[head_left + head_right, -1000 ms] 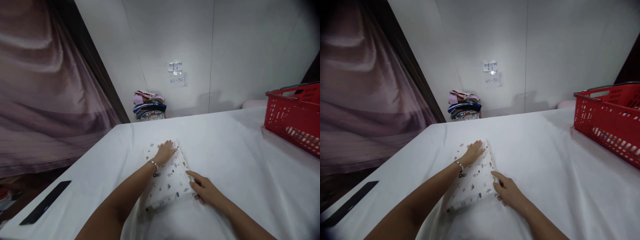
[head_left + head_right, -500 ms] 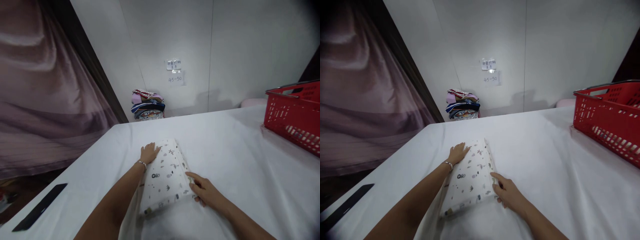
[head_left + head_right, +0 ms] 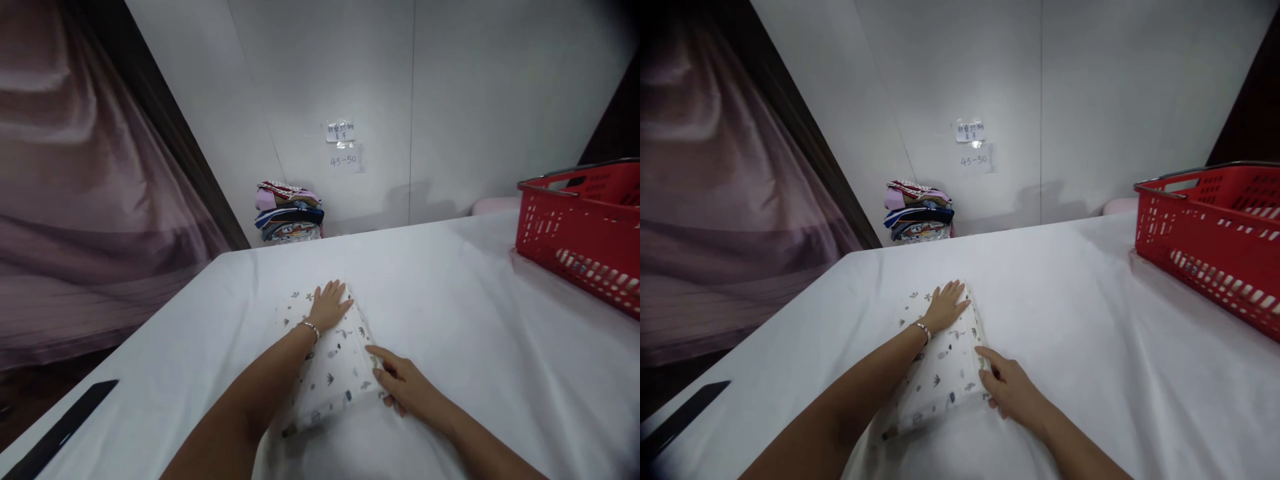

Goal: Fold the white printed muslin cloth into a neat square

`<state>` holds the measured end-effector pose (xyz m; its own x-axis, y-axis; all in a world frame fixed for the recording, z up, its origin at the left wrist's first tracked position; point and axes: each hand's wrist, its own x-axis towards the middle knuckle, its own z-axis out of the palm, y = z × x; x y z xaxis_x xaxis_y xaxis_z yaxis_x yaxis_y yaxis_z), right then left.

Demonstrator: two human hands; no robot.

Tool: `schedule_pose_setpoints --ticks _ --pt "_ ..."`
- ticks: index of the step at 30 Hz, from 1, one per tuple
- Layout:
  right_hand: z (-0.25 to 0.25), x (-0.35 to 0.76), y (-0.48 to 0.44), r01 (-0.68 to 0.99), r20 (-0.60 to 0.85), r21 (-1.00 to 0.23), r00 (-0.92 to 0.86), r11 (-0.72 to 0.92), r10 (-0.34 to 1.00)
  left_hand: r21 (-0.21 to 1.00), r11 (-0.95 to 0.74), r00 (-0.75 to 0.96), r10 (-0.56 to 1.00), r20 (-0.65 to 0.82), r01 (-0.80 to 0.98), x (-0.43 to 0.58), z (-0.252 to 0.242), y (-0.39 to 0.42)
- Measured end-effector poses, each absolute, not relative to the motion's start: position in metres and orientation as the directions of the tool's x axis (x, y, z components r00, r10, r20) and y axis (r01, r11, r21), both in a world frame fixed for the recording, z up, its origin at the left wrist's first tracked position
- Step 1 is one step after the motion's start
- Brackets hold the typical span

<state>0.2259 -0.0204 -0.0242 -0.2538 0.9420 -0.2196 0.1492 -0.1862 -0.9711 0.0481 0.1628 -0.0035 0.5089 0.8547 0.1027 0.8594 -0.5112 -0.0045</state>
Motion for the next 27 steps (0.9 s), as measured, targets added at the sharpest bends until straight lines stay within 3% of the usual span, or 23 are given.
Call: schedule_pose_setpoints --ticks 14,23,27 --pt "-0.011 0.227 -0.022 0.169 -0.231 -0.967 -0.258 -0.191 0.938 0.022 -0.494 0.49 0.867 0.094 0.869 0.048 -0.006 0.163" --pt "-0.008 0.229 -0.023 0.122 -0.238 -0.97 -0.267 -0.212 0.934 0.082 -0.505 0.502 0.863 0.064 0.859 0.036 0.016 0.138" --pt "-0.008 0.229 -0.022 0.121 -0.25 -0.967 -0.271 -0.225 0.93 0.09 -0.371 0.359 0.925 0.125 0.924 -0.009 0.024 0.122"
